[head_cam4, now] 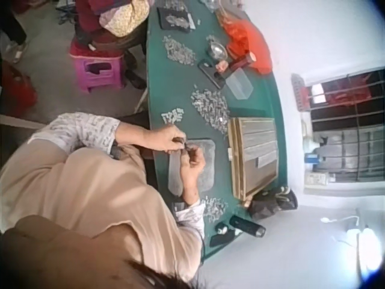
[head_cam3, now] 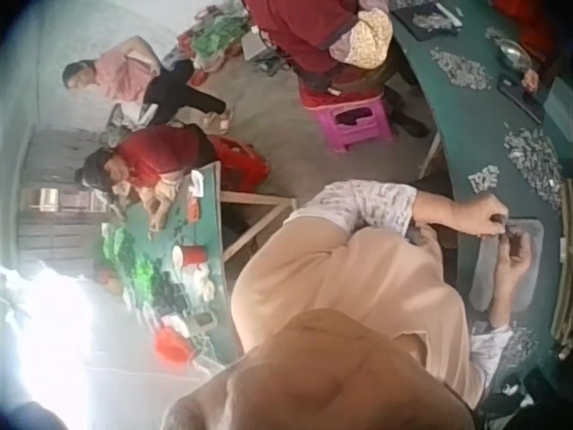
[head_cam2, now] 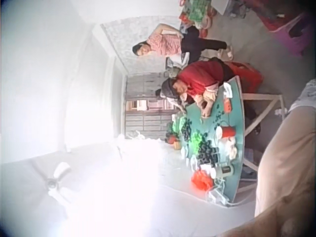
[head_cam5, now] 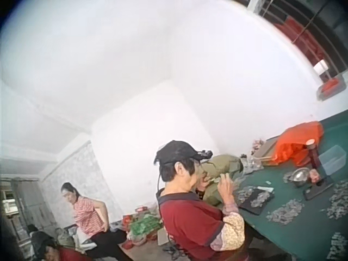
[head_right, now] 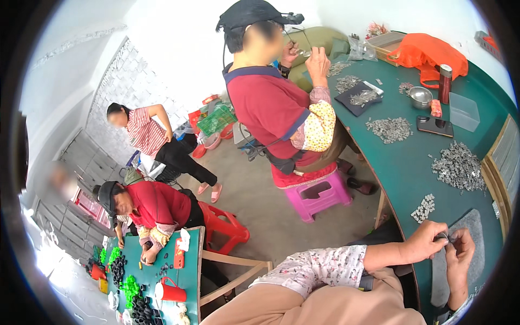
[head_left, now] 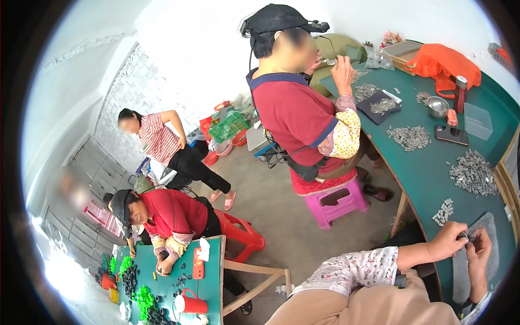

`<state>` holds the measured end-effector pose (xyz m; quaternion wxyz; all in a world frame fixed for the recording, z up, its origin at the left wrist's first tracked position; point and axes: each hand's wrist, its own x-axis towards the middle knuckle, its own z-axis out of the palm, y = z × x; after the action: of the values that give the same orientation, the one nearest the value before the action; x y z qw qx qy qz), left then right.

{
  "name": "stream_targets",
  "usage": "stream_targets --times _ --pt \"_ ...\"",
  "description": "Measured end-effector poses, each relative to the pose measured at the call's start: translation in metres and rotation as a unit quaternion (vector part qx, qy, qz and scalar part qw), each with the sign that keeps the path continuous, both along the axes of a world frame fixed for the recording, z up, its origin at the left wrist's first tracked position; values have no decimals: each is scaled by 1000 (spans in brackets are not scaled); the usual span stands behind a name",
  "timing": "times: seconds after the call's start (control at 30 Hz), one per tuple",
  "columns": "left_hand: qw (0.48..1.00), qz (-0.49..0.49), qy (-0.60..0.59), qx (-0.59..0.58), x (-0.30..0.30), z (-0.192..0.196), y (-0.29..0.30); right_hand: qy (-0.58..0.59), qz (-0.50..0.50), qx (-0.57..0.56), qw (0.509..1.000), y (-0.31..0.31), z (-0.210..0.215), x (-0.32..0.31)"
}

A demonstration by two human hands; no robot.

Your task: Sorting and assembling small metal components by hand at a workstation.

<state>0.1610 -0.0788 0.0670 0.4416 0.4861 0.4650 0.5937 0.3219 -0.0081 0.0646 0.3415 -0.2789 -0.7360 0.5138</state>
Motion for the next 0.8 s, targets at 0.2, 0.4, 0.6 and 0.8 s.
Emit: stream_targets --times 0.2,0.4,0.6,0.8 --pt "998 -6 65 26 13 2 -5 20 -23 17 999 -14 2 15" --pt "996 -60 52 41 38 -9 -1 -15 -102 9 995 -34 6 46" --pt "990 -123 50 -41 30 5 9 -42 -166 124 977 -33 21 44" --pt "965 -255 -12 -62 72 -5 42 -34 -262 120 957 -51 14 97"
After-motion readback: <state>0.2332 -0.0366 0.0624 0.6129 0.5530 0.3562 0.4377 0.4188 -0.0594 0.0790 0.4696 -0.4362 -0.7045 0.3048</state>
